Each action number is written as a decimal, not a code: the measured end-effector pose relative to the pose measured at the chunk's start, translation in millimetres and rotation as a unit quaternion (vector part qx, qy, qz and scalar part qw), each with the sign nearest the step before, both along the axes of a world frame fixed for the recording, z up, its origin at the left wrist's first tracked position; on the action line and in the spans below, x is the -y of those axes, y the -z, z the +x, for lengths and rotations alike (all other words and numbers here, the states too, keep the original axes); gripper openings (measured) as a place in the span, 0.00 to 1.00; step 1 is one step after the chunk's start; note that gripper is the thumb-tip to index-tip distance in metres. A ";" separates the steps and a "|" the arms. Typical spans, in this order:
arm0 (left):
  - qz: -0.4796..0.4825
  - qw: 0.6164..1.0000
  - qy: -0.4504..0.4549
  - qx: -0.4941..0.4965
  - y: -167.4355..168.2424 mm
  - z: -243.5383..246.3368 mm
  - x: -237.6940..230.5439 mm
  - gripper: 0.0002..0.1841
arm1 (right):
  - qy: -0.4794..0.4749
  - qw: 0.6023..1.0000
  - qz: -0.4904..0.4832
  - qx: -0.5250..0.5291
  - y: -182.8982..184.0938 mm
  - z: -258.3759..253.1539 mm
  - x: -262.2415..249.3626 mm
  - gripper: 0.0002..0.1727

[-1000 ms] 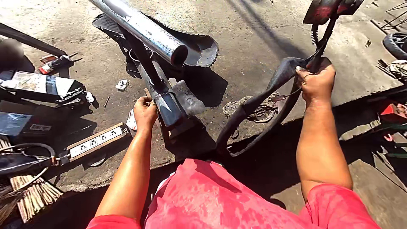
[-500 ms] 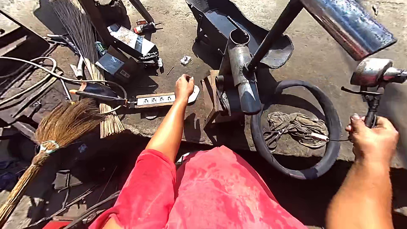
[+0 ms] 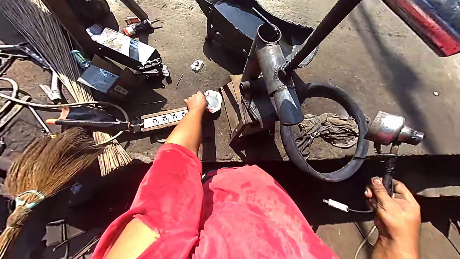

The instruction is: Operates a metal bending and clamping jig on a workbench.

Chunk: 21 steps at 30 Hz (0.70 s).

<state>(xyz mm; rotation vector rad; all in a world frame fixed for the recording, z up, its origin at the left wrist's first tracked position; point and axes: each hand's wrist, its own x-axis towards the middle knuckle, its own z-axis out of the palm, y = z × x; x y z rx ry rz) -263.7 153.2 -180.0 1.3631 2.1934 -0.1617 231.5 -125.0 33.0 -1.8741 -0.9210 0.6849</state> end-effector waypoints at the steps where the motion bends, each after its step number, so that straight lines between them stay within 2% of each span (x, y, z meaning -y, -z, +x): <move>1: 0.023 0.999 -0.023 0.038 -10.4 -4.4 0.2 0.22 | -0.008 1.000 -0.002 0.000 0.2 -2.0 2.9 0.01; 4: 0.129 0.978 -0.091 0.136 -54.2 -26.2 22.0 0.19 | -0.043 0.999 -0.009 0.003 0.1 -7.6 5.6 0.05; 6: 0.216 0.944 -0.143 0.202 -90.8 -33.0 52.1 0.18 | -0.062 0.998 -0.019 0.027 1.5 -11.7 2.8 0.07; 8: 0.280 0.902 -0.174 0.278 -127.5 -19.7 82.0 0.16 | -0.086 0.994 -0.026 0.061 4.0 -15.2 -3.7 0.08; 11: 0.304 0.853 -0.150 0.397 -164.3 27.8 105.9 0.12 | -0.132 0.985 -0.027 0.107 2.8 -21.6 -19.8 0.11; 14: 0.287 0.860 -0.066 0.416 -166.6 71.4 93.5 0.12 | -0.163 0.973 -0.039 0.162 -3.2 -32.5 -41.4 0.15; 18: 0.263 0.896 0.019 0.357 -151.6 110.8 61.9 0.13 | -0.213 0.944 -0.042 0.249 -13.6 -44.3 -70.1 0.19; 21: 0.260 0.908 0.058 0.322 -147.5 125.5 54.0 0.14 | -0.240 0.928 -0.056 0.281 -15.2 -54.4 -90.4 0.21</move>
